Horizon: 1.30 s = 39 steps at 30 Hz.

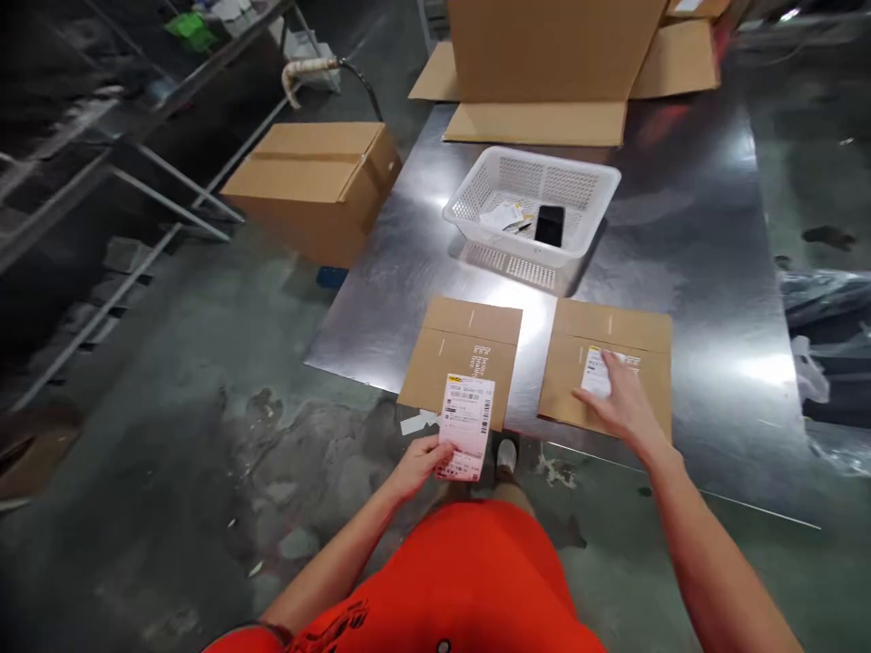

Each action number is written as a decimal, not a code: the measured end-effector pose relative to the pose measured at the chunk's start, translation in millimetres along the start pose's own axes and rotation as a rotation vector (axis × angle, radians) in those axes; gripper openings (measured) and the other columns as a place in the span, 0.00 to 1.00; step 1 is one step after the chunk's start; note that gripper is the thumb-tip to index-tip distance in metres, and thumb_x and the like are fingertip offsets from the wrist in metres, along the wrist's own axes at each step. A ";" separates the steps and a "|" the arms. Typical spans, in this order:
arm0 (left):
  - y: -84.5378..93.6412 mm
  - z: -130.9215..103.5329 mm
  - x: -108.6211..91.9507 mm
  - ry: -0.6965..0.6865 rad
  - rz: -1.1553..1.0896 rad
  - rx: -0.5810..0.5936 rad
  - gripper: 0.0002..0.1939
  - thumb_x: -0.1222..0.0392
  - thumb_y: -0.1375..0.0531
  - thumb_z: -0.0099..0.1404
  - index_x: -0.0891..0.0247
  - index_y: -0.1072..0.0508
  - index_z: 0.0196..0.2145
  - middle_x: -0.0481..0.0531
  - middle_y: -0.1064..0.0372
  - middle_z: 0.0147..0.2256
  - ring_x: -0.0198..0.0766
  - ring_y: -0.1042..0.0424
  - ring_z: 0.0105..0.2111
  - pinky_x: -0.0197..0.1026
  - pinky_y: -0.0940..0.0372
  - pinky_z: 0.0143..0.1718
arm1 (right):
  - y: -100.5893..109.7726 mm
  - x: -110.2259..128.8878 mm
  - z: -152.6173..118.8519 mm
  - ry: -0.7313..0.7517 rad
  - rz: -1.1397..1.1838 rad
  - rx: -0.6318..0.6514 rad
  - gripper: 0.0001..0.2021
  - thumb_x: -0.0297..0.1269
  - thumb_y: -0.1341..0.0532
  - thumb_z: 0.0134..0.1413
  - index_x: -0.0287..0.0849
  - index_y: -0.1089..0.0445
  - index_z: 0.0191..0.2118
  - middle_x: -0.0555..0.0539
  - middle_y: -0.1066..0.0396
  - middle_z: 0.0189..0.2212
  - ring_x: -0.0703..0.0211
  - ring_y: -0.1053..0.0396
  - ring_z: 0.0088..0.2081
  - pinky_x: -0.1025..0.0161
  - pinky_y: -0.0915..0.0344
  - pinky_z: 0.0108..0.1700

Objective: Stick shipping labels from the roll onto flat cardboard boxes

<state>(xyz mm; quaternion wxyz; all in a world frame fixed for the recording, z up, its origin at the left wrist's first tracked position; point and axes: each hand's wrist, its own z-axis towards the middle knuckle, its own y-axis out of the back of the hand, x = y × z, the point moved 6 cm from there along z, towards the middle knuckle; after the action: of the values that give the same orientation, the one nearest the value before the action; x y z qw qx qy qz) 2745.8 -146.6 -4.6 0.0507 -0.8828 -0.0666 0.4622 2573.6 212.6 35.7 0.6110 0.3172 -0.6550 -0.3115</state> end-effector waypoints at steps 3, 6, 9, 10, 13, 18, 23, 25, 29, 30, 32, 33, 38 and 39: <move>-8.0 -6.0 -0.2 -0.041 0.067 0.017 0.24 0.39 0.36 0.54 0.67 0.20 0.32 0.53 0.25 0.32 0.39 0.30 0.31 0.40 0.35 0.35 | -72.7 103.9 -7.2 0.277 0.350 0.477 0.40 0.55 0.37 0.46 0.43 0.44 0.63 0.36 0.40 0.60 0.45 0.38 0.58 0.52 0.36 0.53; -1.7 -16.2 -1.8 -0.058 0.039 0.034 0.22 0.45 0.35 0.55 0.64 0.21 0.41 0.57 0.27 0.47 0.46 0.28 0.44 0.43 0.34 0.44 | -130.0 176.4 -33.3 0.343 0.458 0.872 0.24 0.53 0.38 0.48 0.40 0.29 0.46 0.44 0.26 0.40 0.53 0.29 0.40 0.59 0.33 0.39; 19.2 -24.2 -12.7 -0.079 -0.042 -0.069 0.33 0.55 0.30 0.48 0.58 0.28 0.53 0.56 0.34 0.57 0.48 0.33 0.54 0.44 0.37 0.51 | -163.1 189.1 -50.7 0.265 0.412 0.893 0.20 0.54 0.43 0.53 0.40 0.32 0.26 0.50 0.32 0.22 0.60 0.35 0.26 0.64 0.40 0.28; 27.4 -24.2 -18.7 -0.102 -0.056 -0.137 0.36 0.58 0.29 0.47 0.56 0.30 0.55 0.55 0.36 0.58 0.48 0.35 0.56 0.43 0.38 0.53 | -170.8 188.2 -57.5 0.255 0.411 0.887 0.21 0.55 0.45 0.54 0.40 0.33 0.24 0.51 0.33 0.21 0.61 0.37 0.25 0.65 0.42 0.26; 42.5 -12.7 -30.5 -0.121 -0.044 -0.293 0.26 0.59 0.31 0.48 0.60 0.26 0.46 0.56 0.28 0.48 0.43 0.31 0.49 0.39 0.37 0.47 | -186.0 188.3 -83.1 0.295 0.404 0.909 0.23 0.55 0.48 0.57 0.41 0.33 0.24 0.51 0.34 0.20 0.62 0.38 0.25 0.66 0.44 0.26; 47.1 15.8 -7.2 0.014 -0.006 -0.345 0.17 0.51 0.34 0.47 0.63 0.36 0.18 0.41 0.40 0.17 0.30 0.40 0.21 0.33 0.46 0.23 | -192.1 192.4 -94.2 0.380 0.251 0.722 0.17 0.52 0.44 0.56 0.42 0.32 0.30 0.49 0.31 0.25 0.60 0.37 0.27 0.64 0.43 0.29; 68.2 29.4 38.0 0.061 -0.042 -0.311 0.15 0.52 0.33 0.45 0.65 0.30 0.22 0.44 0.35 0.20 0.30 0.40 0.21 0.33 0.46 0.23 | -213.2 190.6 -28.0 0.407 0.149 0.489 0.16 0.48 0.48 0.60 0.43 0.33 0.30 0.46 0.30 0.29 0.56 0.35 0.32 0.61 0.39 0.36; 77.0 32.2 61.0 0.115 -0.055 -0.265 0.17 0.53 0.31 0.44 0.66 0.26 0.29 0.48 0.29 0.25 0.33 0.34 0.24 0.35 0.41 0.27 | -220.0 192.5 10.4 0.455 -0.005 0.360 0.14 0.48 0.45 0.58 0.42 0.31 0.35 0.42 0.29 0.34 0.52 0.34 0.38 0.57 0.39 0.41; 90.8 11.4 107.5 0.195 -0.035 -0.215 0.18 0.50 0.30 0.43 0.68 0.24 0.27 0.51 0.27 0.24 0.39 0.31 0.25 0.40 0.36 0.30 | -228.8 198.4 46.7 0.505 -0.335 0.269 0.26 0.50 0.37 0.50 0.38 0.32 0.51 0.32 0.31 0.47 0.37 0.37 0.48 0.45 0.42 0.49; 93.5 1.1 116.0 0.204 -0.028 -0.195 0.18 0.49 0.30 0.44 0.68 0.24 0.25 0.51 0.28 0.23 0.40 0.31 0.24 0.42 0.35 0.30 | -229.7 200.7 43.8 0.493 -0.364 0.236 0.30 0.50 0.37 0.51 0.37 0.35 0.57 0.30 0.34 0.51 0.33 0.39 0.51 0.42 0.44 0.50; 101.3 -17.9 120.6 0.176 -0.021 -0.166 0.18 0.47 0.32 0.47 0.67 0.23 0.24 0.53 0.26 0.25 0.43 0.29 0.26 0.44 0.34 0.32 | -237.5 209.1 24.6 0.485 -0.371 0.179 0.34 0.47 0.40 0.55 0.34 0.44 0.63 0.28 0.41 0.58 0.32 0.46 0.58 0.40 0.47 0.54; 107.1 -23.3 114.6 0.129 -0.014 -0.167 0.18 0.47 0.33 0.49 0.67 0.22 0.25 0.55 0.24 0.28 0.45 0.27 0.30 0.45 0.33 0.35 | -245.3 214.6 11.2 0.490 -0.375 0.159 0.34 0.46 0.43 0.58 0.33 0.47 0.65 0.28 0.44 0.61 0.33 0.49 0.61 0.39 0.49 0.57; 140.1 12.1 31.9 -0.212 0.049 -0.307 0.16 0.51 0.40 0.59 0.62 0.20 0.40 0.58 0.34 0.58 0.49 0.37 0.59 0.47 0.44 0.60 | -285.9 223.7 -29.3 0.520 -0.367 0.182 0.31 0.48 0.50 0.62 0.32 0.46 0.65 0.30 0.53 0.66 0.36 0.60 0.67 0.35 0.66 0.64; 142.3 26.4 18.5 -0.230 0.067 -0.317 0.16 0.52 0.39 0.59 0.62 0.20 0.40 0.58 0.39 0.61 0.50 0.40 0.61 0.48 0.47 0.62 | -283.1 216.5 -27.4 0.517 -0.331 0.192 0.30 0.47 0.50 0.62 0.33 0.46 0.64 0.32 0.51 0.66 0.38 0.58 0.67 0.37 0.63 0.64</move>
<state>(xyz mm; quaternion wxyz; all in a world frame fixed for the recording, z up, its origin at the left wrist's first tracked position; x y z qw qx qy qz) 2744.6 -283.1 -56.0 -0.1124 -0.8229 -0.1145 0.5450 2599.5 -131.5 -57.4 0.6657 0.5441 -0.4439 -0.2524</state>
